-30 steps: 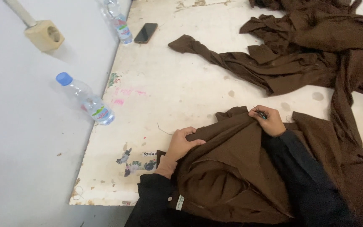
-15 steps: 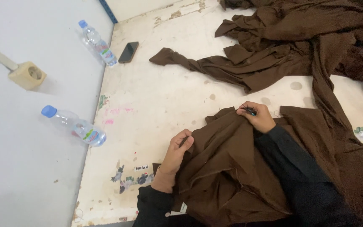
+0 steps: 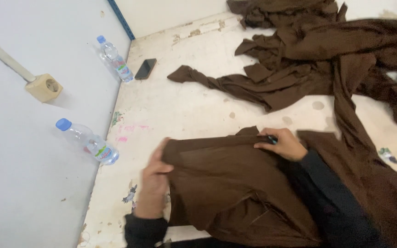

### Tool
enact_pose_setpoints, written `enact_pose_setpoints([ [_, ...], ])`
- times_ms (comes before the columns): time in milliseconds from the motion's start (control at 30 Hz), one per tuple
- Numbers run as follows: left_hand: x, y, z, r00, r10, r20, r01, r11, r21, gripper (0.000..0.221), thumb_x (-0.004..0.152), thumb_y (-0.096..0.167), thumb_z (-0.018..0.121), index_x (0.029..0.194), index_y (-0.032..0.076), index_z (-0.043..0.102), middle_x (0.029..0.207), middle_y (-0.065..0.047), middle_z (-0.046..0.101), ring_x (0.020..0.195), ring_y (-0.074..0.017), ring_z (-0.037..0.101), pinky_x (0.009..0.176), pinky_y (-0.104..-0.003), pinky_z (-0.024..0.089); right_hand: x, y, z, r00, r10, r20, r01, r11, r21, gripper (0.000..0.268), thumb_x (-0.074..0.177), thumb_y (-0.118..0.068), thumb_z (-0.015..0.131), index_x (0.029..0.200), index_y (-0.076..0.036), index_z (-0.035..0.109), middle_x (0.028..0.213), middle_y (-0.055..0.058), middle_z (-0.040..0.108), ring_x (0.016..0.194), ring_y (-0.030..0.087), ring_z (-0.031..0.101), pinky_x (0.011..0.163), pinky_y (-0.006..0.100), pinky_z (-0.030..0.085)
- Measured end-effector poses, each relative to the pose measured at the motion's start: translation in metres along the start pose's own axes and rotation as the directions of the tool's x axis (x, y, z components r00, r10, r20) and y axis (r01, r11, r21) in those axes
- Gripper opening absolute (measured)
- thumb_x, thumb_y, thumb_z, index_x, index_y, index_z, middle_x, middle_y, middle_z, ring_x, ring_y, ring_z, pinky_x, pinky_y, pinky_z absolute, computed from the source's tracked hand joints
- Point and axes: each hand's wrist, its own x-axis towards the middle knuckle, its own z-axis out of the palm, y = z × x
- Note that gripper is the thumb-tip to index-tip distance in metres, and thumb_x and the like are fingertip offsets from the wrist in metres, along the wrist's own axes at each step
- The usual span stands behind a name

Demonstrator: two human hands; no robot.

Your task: Trimming excess threads from brown fabric garments using manual thread snips.

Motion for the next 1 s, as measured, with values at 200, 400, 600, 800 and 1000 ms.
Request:
enact_pose_setpoints([
  [200, 0.008, 0.041, -0.061, 0.864, -0.226, -0.450, 0.049, 0.927, -0.371, 0.075, 0.041, -0.002, 0.045, 0.116, 0.003, 0.049, 0.097, -0.011, 0.053, 0.086, -0.0218, 0.050, 0.073, -0.021, 0.039, -0.042, -0.011, -0.084, 0.995, -0.032, -0.095, 0.032, 0.999, 0.000, 0.025, 0.066, -0.005, 0.066, 0.091, -0.005, 0.064, 0.088, 0.006, 0.070, 0.082, 0.014, 0.065, 0.081, 0.025, 0.048],
  [400, 0.097, 0.022, -0.066, 0.977, 0.037, -0.212, 0.089, 0.826, 0.556, 0.031, 0.062, 0.024, 0.068, 0.083, 0.009, 0.052, 0.084, -0.002, 0.054, 0.079, -0.0143, 0.050, 0.069, -0.024, 0.037, -0.043, -0.044, -0.132, 0.952, -0.048, -0.301, -0.069, 0.929, -0.364, 0.023, 0.068, -0.020, 0.065, 0.088, -0.010, 0.063, 0.086, 0.003, 0.066, 0.075, 0.014, 0.061, 0.072, 0.026, 0.047],
  [600, 0.165, 0.051, -0.069, 0.698, 0.686, -0.205, -0.168, 0.435, 0.885, 0.030, 0.059, -0.005, 0.041, 0.083, 0.009, 0.053, 0.080, -0.008, 0.054, 0.074, -0.0292, 0.049, 0.064, -0.039, 0.036, -0.002, -0.022, -0.183, 0.667, -0.607, -0.433, -0.104, 0.500, -0.860, 0.029, 0.077, 0.005, 0.064, 0.101, -0.010, 0.063, 0.091, 0.007, 0.065, 0.066, 0.019, 0.059, 0.056, 0.029, 0.045],
  [800, 0.117, 0.066, -0.087, 0.349, 0.902, -0.255, -0.375, 0.384, 0.844, 0.017, 0.065, -0.014, 0.044, 0.073, 0.001, 0.040, 0.072, -0.009, 0.041, 0.068, -0.0233, 0.039, 0.061, -0.034, 0.029, -0.060, -0.057, -0.174, 0.426, -0.728, -0.537, 0.210, 0.656, -0.725, 0.016, 0.092, 0.025, 0.050, 0.101, 0.014, 0.057, 0.101, 0.028, 0.055, 0.095, 0.041, 0.053, 0.088, 0.044, 0.041],
  [1000, 0.011, -0.036, -0.136, 0.741, 0.652, -0.160, -0.191, 0.433, 0.881, 0.016, 0.070, -0.013, 0.041, 0.075, 0.002, 0.043, 0.078, -0.010, 0.046, 0.075, -0.0265, 0.042, 0.069, -0.035, 0.032, -0.133, 0.043, -0.126, 0.651, -0.613, -0.448, 0.080, 0.642, -0.763, 0.025, 0.079, 0.025, 0.055, 0.091, 0.005, 0.064, 0.092, 0.019, 0.064, 0.084, 0.029, 0.061, 0.076, 0.035, 0.050],
])
